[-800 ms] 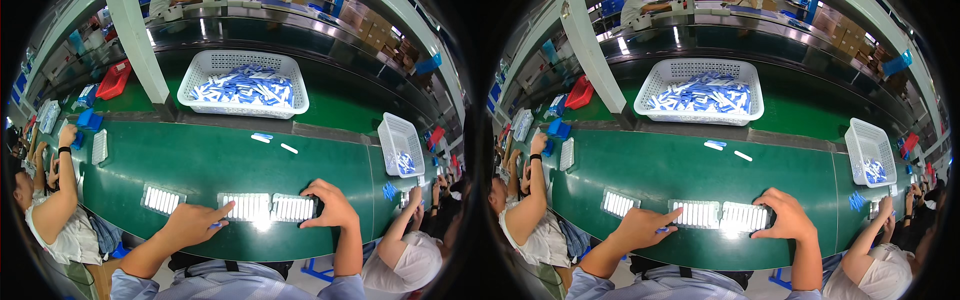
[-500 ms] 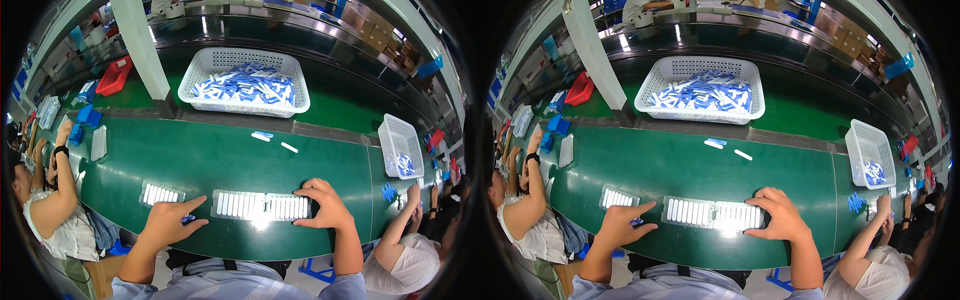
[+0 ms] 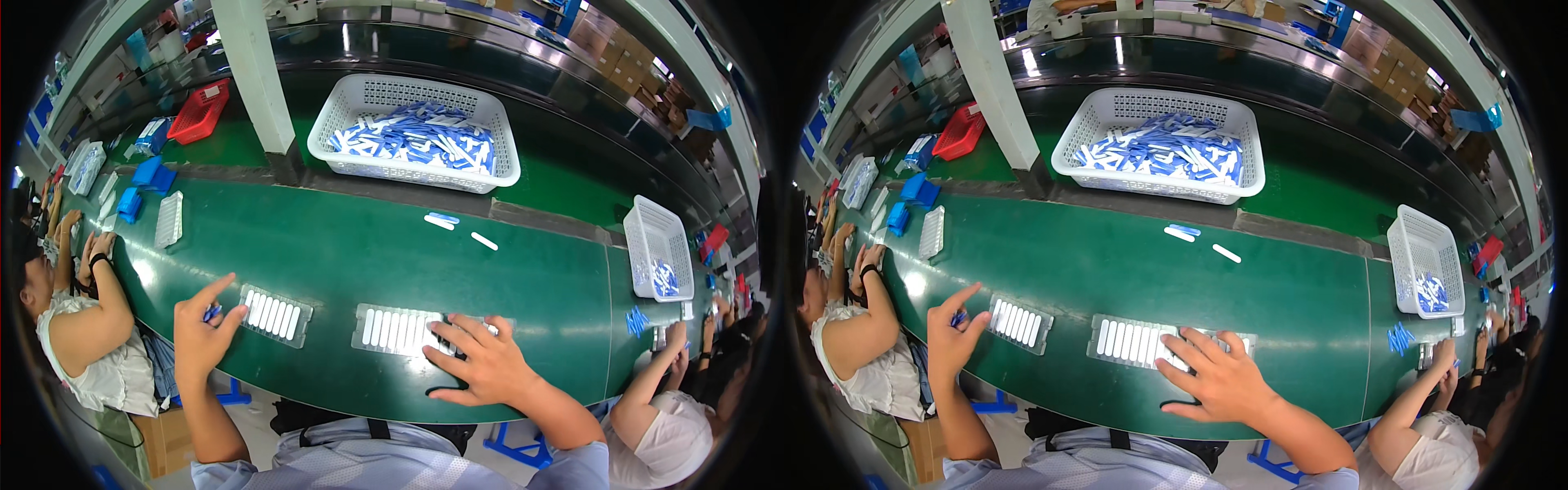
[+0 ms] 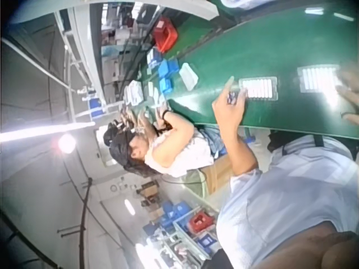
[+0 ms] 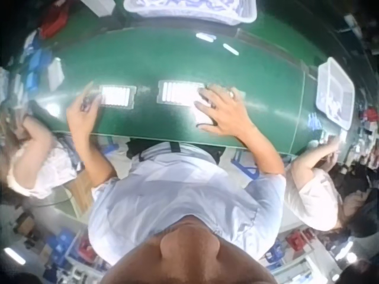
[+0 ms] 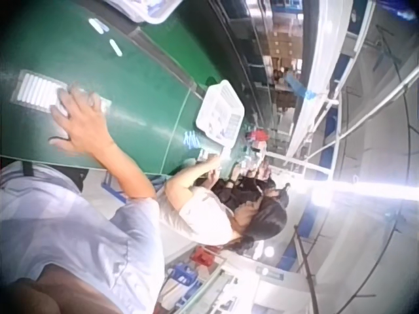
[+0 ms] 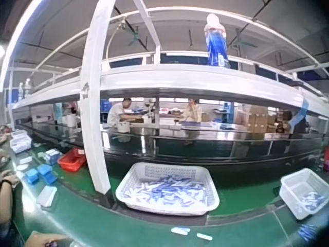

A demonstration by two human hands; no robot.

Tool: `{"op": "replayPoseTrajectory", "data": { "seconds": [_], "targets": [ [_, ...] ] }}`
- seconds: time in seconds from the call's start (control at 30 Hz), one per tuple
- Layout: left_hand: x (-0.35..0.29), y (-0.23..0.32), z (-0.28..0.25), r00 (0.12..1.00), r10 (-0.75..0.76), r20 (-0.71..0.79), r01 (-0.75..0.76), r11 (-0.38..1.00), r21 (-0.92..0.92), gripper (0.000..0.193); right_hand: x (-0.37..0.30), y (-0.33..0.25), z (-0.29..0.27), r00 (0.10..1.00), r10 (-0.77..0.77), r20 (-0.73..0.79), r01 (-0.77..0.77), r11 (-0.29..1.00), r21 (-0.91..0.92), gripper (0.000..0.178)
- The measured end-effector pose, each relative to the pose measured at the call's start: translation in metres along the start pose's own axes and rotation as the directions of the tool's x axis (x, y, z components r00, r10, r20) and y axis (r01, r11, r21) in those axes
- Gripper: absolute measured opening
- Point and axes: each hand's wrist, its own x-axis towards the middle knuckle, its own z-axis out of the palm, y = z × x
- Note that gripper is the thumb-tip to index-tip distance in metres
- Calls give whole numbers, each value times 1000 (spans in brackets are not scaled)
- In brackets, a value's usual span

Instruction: The person places plastic trays onto the workbench and inserts small strips one at a time into the slots of the plastic trays by hand, pressing them into place.

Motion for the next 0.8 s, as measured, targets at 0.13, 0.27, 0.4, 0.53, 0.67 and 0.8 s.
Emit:
{"op": "replayPoseTrajectory", "data": {
  "seconds": [0.13,0.27,0.4,0.53,0.67,0.8],
  "targets": [
    [-8,-19,-3,992,-122,-39,121,993,-12,58,3,6,-6,996,76,-49,-72,994,78,69],
    [-8,-21,10,988,-72,140,78,996,-35,91,-5,32,-14,974,204,-101,-183,965,187,77],
    [-3,-22,19,980,21,199,-53,986,161,99,-18,42,-7,952,279,-122,-233,925,301,81],
    [-1,-27,13,971,-50,235,24,994,109,97,-11,42,5,951,278,-138,-211,904,373,77],
    [5,-30,15,963,-80,258,69,996,53,98,-7,37,12,944,289,-157,-212,899,383,73],
    [11,-46,22,980,-29,199,13,997,81,98,5,28,18,941,288,-177,-203,901,384,74]
  ]
}}
